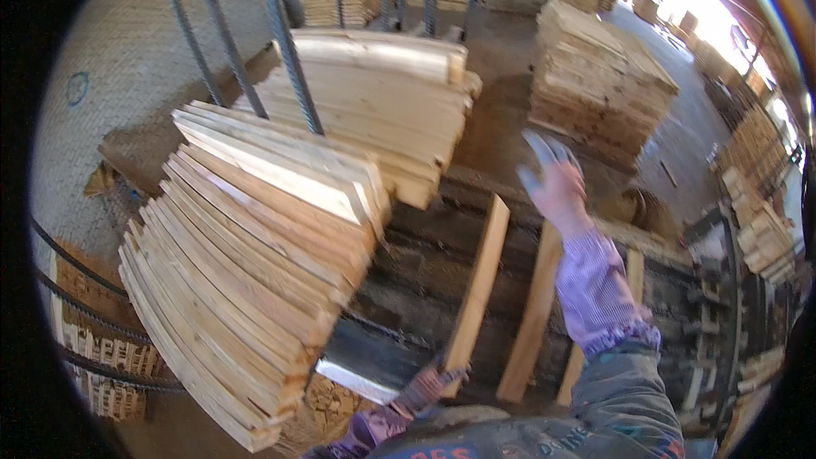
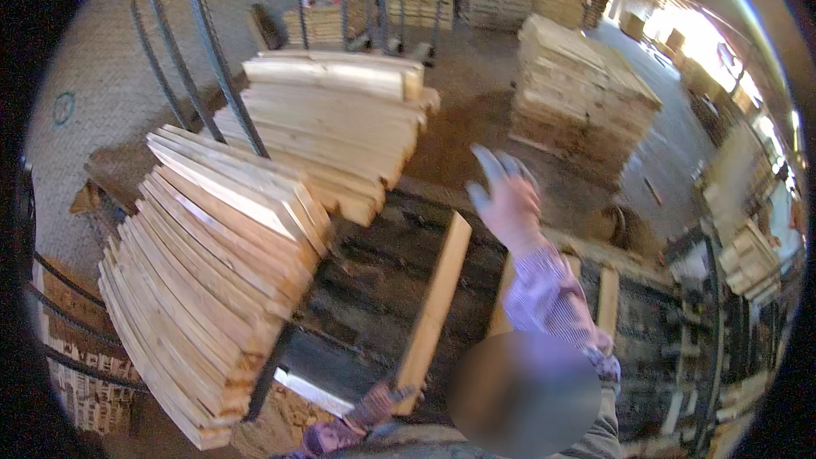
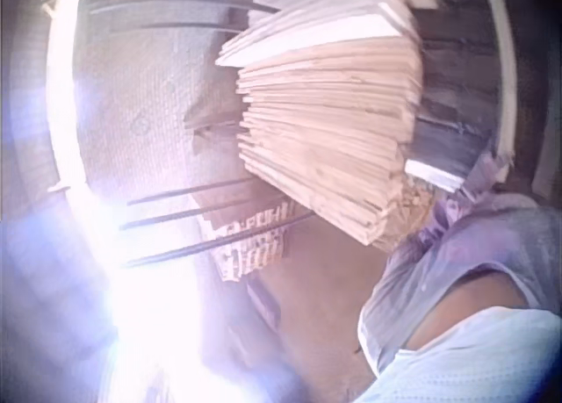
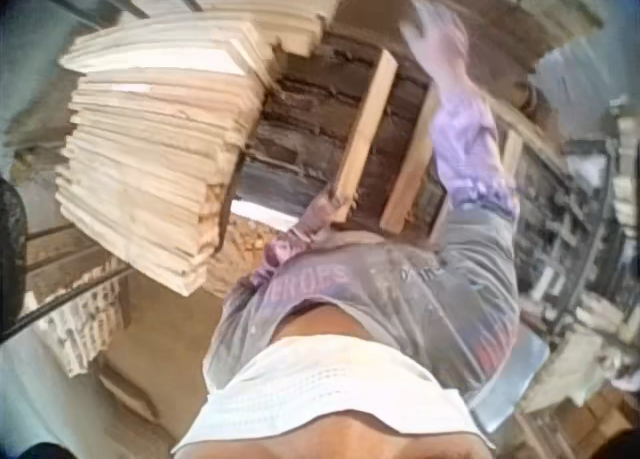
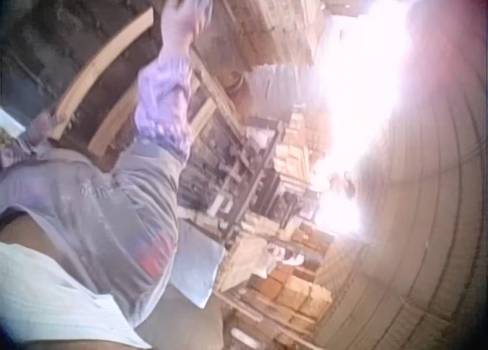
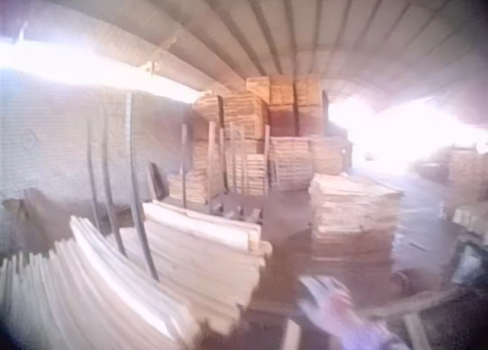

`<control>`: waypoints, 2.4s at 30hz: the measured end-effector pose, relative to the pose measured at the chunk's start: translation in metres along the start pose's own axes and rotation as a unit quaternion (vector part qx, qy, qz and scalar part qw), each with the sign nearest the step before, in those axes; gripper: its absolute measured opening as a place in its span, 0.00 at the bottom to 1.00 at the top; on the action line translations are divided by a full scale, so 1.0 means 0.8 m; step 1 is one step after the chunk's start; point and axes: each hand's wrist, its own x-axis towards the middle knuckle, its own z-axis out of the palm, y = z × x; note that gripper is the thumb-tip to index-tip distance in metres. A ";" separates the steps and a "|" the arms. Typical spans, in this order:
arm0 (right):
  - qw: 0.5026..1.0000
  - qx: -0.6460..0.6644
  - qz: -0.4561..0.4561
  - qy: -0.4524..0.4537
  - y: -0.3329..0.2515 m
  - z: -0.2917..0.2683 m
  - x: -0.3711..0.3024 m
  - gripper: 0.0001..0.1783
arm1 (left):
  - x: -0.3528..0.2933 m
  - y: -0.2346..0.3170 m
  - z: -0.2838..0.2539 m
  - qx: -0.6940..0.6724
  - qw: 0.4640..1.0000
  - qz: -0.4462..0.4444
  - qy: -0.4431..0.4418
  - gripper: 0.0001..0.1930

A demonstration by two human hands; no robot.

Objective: The person repeatedly picks up wooden planks from a conveyor belt and stacks them onto a nearby rack. The person handles the planks one at a time, placing them in a neat pile.

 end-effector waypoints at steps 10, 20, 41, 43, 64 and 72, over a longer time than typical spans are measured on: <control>0.874 -0.074 0.445 -0.179 0.137 -0.124 -0.617 0.32 | 0.020 -0.049 0.062 0.322 0.938 -0.005 0.124 0.44; 0.855 -0.010 0.438 -0.276 -0.018 -0.046 -0.486 0.51 | 0.030 -0.038 0.151 0.642 0.751 -0.146 0.048 0.57; 0.421 0.795 0.434 0.047 0.013 -0.174 -0.610 0.52 | -0.010 0.070 0.186 -0.245 0.952 -0.136 -0.126 0.55; 0.364 0.843 0.394 0.041 0.019 -0.195 -0.615 0.51 | -0.010 0.084 0.219 -0.226 0.955 -0.119 -0.149 0.57; 0.846 0.330 0.377 -0.185 0.170 -0.278 -0.700 0.51 | -0.059 0.024 0.376 -0.287 0.904 -0.257 -0.184 0.38; 0.777 -0.040 0.612 -0.144 0.298 -0.302 -0.827 0.49 | -0.053 0.055 0.414 -0.198 0.945 -0.203 -0.165 0.45</control>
